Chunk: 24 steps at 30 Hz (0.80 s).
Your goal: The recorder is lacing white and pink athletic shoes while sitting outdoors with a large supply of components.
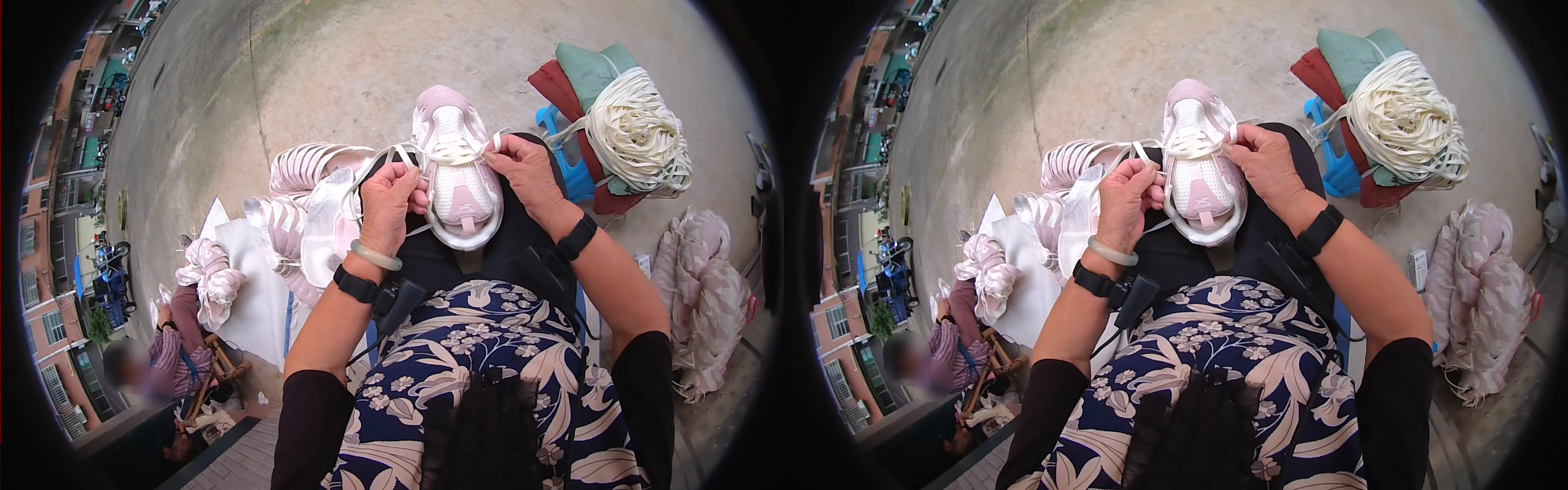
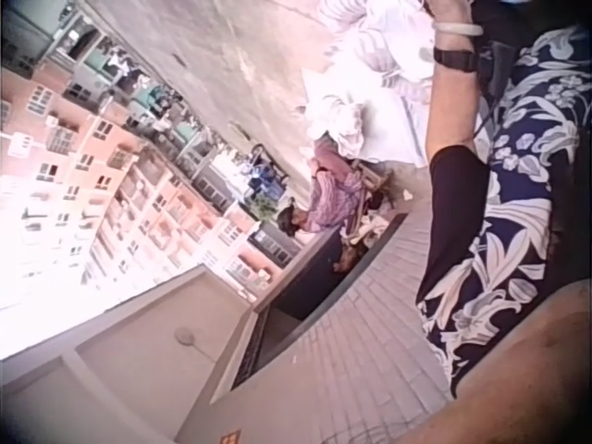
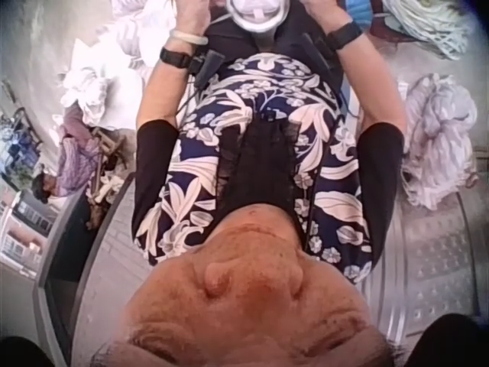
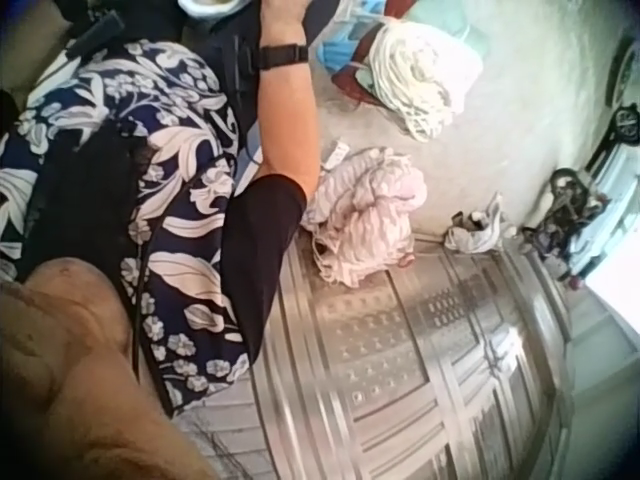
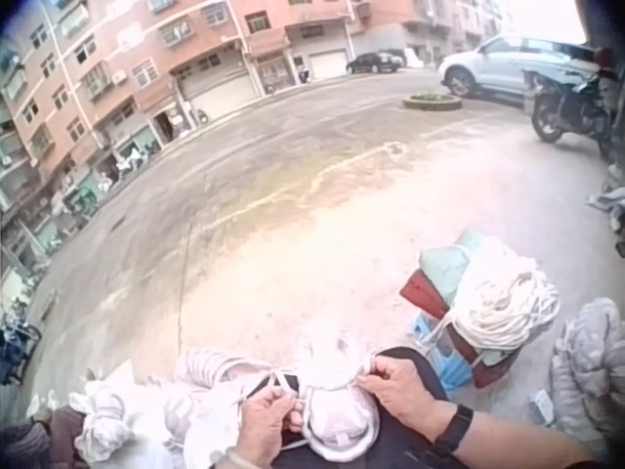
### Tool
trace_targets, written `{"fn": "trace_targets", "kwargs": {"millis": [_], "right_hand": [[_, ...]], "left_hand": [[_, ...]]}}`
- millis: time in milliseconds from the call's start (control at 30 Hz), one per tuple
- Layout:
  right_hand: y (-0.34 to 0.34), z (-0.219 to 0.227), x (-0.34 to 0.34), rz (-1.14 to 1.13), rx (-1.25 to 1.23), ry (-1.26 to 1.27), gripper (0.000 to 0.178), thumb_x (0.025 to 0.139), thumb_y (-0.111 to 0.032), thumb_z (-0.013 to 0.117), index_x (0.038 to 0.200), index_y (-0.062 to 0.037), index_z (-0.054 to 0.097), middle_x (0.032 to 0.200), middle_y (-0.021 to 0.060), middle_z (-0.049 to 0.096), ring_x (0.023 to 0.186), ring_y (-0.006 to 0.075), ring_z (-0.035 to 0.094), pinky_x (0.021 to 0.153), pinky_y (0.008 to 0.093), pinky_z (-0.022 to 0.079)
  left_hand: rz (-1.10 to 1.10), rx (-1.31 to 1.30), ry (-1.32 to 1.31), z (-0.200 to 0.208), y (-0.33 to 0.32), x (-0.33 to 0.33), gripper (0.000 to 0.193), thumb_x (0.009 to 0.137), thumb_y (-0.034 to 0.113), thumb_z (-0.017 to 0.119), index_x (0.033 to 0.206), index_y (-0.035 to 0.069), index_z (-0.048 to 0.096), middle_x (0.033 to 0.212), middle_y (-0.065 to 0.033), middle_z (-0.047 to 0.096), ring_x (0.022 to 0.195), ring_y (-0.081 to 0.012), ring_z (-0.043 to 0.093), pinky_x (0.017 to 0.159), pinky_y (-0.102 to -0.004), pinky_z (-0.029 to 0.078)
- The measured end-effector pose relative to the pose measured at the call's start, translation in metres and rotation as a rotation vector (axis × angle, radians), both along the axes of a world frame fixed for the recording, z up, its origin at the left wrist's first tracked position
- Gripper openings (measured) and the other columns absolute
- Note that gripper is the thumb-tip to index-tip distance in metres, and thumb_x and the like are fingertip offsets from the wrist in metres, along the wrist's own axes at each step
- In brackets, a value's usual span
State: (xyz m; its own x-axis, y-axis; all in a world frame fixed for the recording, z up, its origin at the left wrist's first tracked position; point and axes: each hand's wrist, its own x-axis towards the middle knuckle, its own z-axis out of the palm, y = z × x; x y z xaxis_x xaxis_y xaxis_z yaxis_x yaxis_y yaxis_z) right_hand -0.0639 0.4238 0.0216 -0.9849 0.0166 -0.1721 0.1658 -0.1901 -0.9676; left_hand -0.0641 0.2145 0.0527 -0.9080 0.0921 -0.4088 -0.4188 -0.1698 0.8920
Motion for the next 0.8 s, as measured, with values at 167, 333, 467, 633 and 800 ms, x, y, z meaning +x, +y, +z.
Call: {"fn": "trace_targets", "kwargs": {"millis": [167, 333, 467, 633, 800], "right_hand": [[0.005, -0.003, -0.003, 0.070, 0.048, -0.015, 0.008, 0.084, -0.008, 0.060, 0.086, -0.0006, 0.061, 0.075, -0.0033, 0.057, 0.069, 0.0024, 0.047, 0.063, 0.0173, 0.040], [0.009, 0.002, -0.005, 0.103, 0.034, -0.027, 0.009, 0.085, -0.010, 0.060, 0.088, -0.0021, 0.060, 0.079, -0.0027, 0.057, 0.073, 0.0029, 0.050, 0.067, 0.0168, 0.042], [0.036, 0.020, -0.014, 0.112, 0.142, 0.071, 0.007, 0.085, -0.009, 0.056, 0.087, -0.0033, 0.059, 0.074, -0.0004, 0.058, 0.067, 0.0078, 0.053, 0.062, 0.0207, 0.043], [0.154, 0.095, -0.056, 0.257, 1.670, 0.654, 0.015, 0.079, -0.007, 0.052, 0.092, -0.0061, 0.057, 0.077, 0.0178, 0.059, 0.073, 0.0341, 0.057, 0.064, 0.0390, 0.046], [0.267, 0.202, -0.078, -0.163, 2.086, 0.674, 0.017, 0.085, -0.012, 0.051, 0.101, -0.0075, 0.057, 0.085, 0.0148, 0.061, 0.081, 0.0343, 0.058, 0.070, 0.0403, 0.046]], "left_hand": [[-0.044, -0.027, 0.005, -0.003, -0.005, -0.001, 0.012, 0.087, 0.014, 0.058, 0.081, 0.004, 0.056, 0.068, -0.0034, 0.060, 0.051, -0.0066, 0.054, 0.045, -0.0180, 0.043], [-0.053, -0.034, 0.005, -0.001, -0.005, -0.005, 0.012, 0.087, 0.013, 0.057, 0.081, 0.004, 0.056, 0.068, -0.0035, 0.060, 0.051, -0.0066, 0.055, 0.045, -0.0178, 0.044], [-0.066, -0.133, 0.185, 0.021, -0.024, -0.013, 0.009, 0.087, 0.012, 0.056, 0.083, 0.004, 0.058, 0.071, -0.0038, 0.061, 0.054, -0.0073, 0.057, 0.046, -0.0166, 0.045], [-0.055, -0.913, 0.640, 0.097, -0.114, -0.062, 0.013, 0.087, 0.008, 0.054, 0.097, 0.002, 0.061, 0.074, -0.0014, 0.061, 0.058, -0.0065, 0.056, 0.050, -0.0189, 0.044], [0.096, -2.102, 1.318, 0.202, -0.190, -0.095, 0.009, 0.086, 0.012, 0.049, 0.079, 0.011, 0.055, 0.069, -0.0120, 0.057, 0.063, -0.0304, 0.059, 0.052, -0.0358, 0.046]]}}
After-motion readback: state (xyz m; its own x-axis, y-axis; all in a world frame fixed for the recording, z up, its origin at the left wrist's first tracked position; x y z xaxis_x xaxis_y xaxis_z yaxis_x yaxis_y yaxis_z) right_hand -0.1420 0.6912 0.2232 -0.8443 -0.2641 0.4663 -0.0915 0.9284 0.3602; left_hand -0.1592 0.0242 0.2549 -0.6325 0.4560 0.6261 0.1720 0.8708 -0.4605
